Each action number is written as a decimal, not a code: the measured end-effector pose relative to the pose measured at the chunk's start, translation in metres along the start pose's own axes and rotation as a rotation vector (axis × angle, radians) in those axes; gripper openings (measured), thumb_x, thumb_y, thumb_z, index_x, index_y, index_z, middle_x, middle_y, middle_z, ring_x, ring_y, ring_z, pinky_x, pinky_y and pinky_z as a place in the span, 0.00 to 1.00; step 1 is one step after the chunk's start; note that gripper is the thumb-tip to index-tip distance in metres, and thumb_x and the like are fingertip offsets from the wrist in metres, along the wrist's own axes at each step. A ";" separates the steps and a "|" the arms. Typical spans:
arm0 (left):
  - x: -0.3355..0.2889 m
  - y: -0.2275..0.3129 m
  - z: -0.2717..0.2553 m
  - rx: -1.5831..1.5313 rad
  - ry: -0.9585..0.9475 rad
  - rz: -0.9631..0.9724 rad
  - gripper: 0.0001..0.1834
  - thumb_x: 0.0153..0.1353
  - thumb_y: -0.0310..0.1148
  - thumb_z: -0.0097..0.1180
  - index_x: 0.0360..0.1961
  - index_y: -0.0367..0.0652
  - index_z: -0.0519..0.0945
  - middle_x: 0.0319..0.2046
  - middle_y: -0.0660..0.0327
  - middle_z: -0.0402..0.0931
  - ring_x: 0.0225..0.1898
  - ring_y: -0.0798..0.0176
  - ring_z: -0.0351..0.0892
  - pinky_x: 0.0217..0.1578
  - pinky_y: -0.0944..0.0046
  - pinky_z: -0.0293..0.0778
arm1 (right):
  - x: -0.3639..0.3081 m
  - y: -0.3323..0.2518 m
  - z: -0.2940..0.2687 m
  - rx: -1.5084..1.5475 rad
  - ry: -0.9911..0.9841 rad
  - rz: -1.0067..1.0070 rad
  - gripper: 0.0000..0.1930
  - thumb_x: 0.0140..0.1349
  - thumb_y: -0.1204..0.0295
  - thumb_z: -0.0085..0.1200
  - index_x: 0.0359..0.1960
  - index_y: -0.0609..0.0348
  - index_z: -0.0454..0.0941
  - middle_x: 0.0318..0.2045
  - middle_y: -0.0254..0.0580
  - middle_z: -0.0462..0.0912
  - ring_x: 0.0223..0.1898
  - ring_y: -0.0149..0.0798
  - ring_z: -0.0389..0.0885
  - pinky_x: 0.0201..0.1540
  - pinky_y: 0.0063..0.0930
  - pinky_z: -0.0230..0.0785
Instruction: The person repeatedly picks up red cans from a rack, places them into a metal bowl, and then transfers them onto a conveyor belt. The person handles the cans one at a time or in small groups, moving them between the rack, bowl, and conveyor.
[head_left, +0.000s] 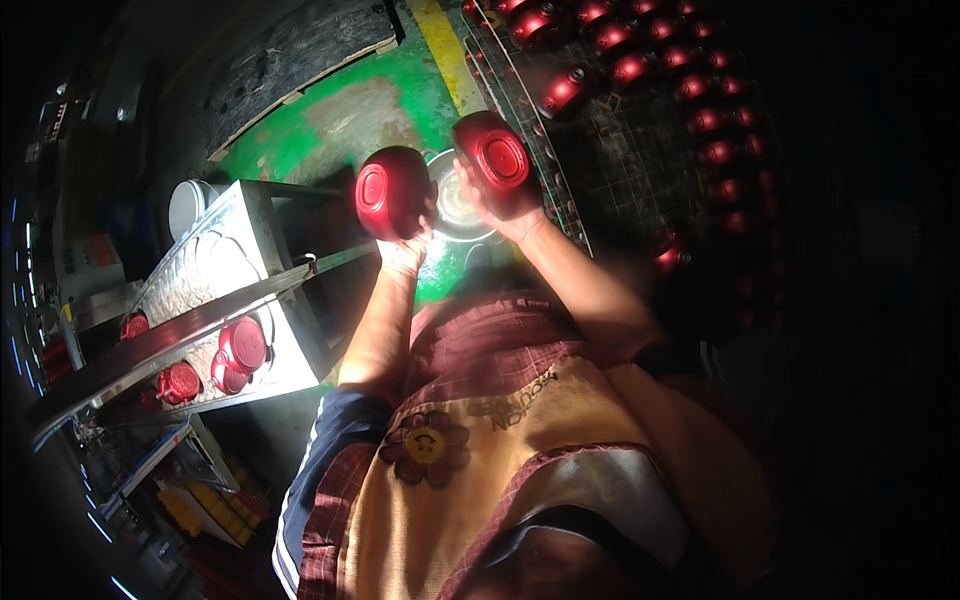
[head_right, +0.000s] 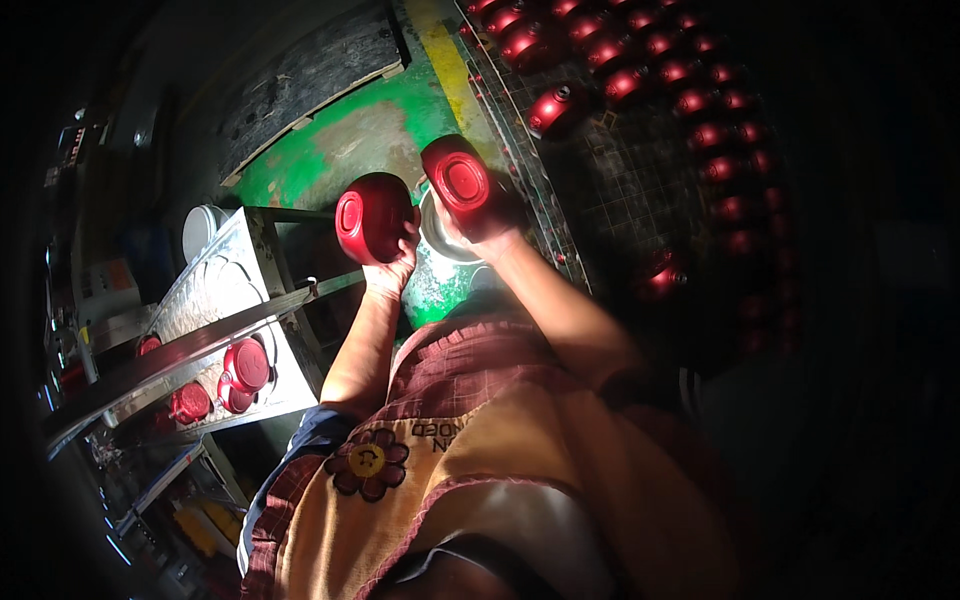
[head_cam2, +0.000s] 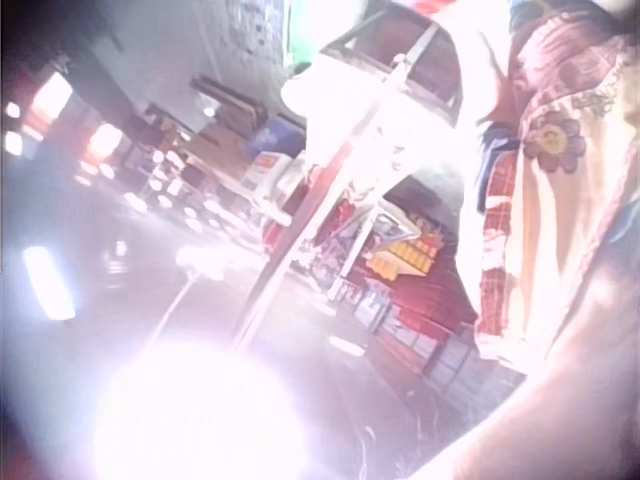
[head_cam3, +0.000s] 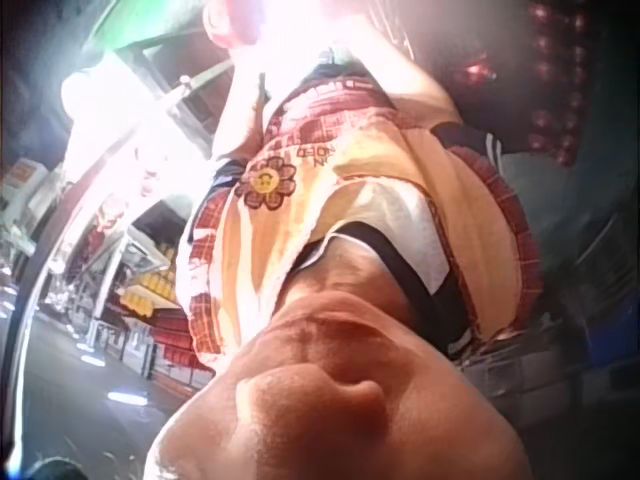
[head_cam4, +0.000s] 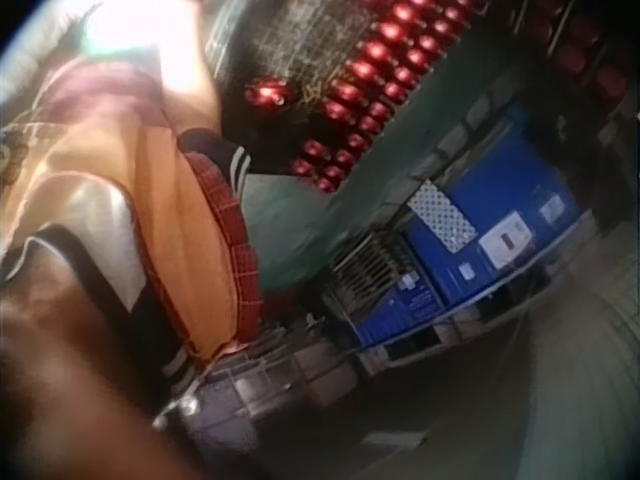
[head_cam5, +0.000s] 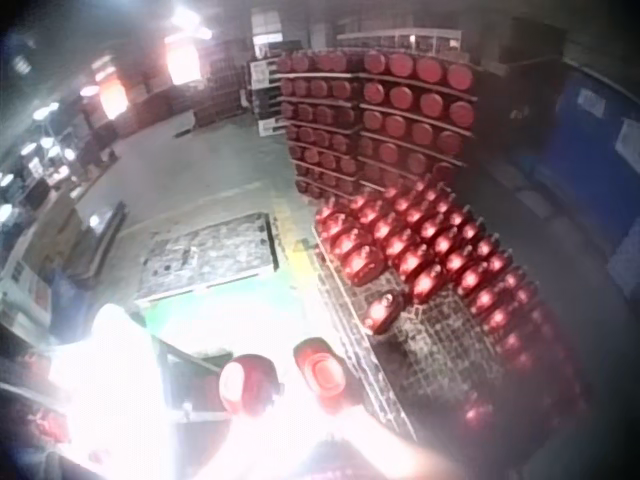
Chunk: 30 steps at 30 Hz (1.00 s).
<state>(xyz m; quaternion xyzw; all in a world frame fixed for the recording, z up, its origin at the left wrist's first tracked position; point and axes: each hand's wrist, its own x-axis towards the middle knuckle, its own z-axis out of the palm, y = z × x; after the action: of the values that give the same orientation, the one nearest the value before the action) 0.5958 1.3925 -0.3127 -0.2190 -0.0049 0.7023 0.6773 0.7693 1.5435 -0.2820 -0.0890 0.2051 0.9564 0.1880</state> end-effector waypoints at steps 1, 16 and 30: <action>0.002 -0.001 0.001 -0.028 -0.026 -0.011 0.40 0.55 0.58 0.56 0.66 0.50 0.67 0.63 0.46 0.64 0.51 0.44 0.74 0.40 0.48 0.80 | 0.002 -0.001 -0.002 0.043 -0.099 0.052 0.28 0.65 0.55 0.54 0.60 0.61 0.71 0.58 0.54 0.75 0.60 0.56 0.72 0.54 0.49 0.77; 0.010 0.040 -0.036 0.087 0.091 -0.001 0.34 0.60 0.49 0.55 0.64 0.42 0.68 0.61 0.43 0.68 0.50 0.46 0.77 0.38 0.51 0.82 | -0.030 0.012 0.009 -1.132 -0.022 -0.590 0.21 0.64 0.69 0.54 0.58 0.63 0.72 0.51 0.50 0.81 0.53 0.46 0.80 0.61 0.43 0.70; 0.176 -0.141 0.032 2.389 -0.375 0.633 0.27 0.55 0.26 0.67 0.58 0.52 0.79 0.55 0.51 0.72 0.60 0.50 0.69 0.61 0.56 0.67 | -0.181 -0.109 -0.012 -1.544 1.067 -1.740 0.29 0.51 0.84 0.62 0.54 0.40 0.82 0.63 0.46 0.69 0.63 0.46 0.66 0.64 0.34 0.64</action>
<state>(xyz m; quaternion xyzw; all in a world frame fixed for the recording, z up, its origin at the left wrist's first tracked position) 0.7223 1.5815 -0.2941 0.6438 0.5917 0.4199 0.2430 0.9793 1.5719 -0.2874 -0.6498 -0.4767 0.2352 0.5434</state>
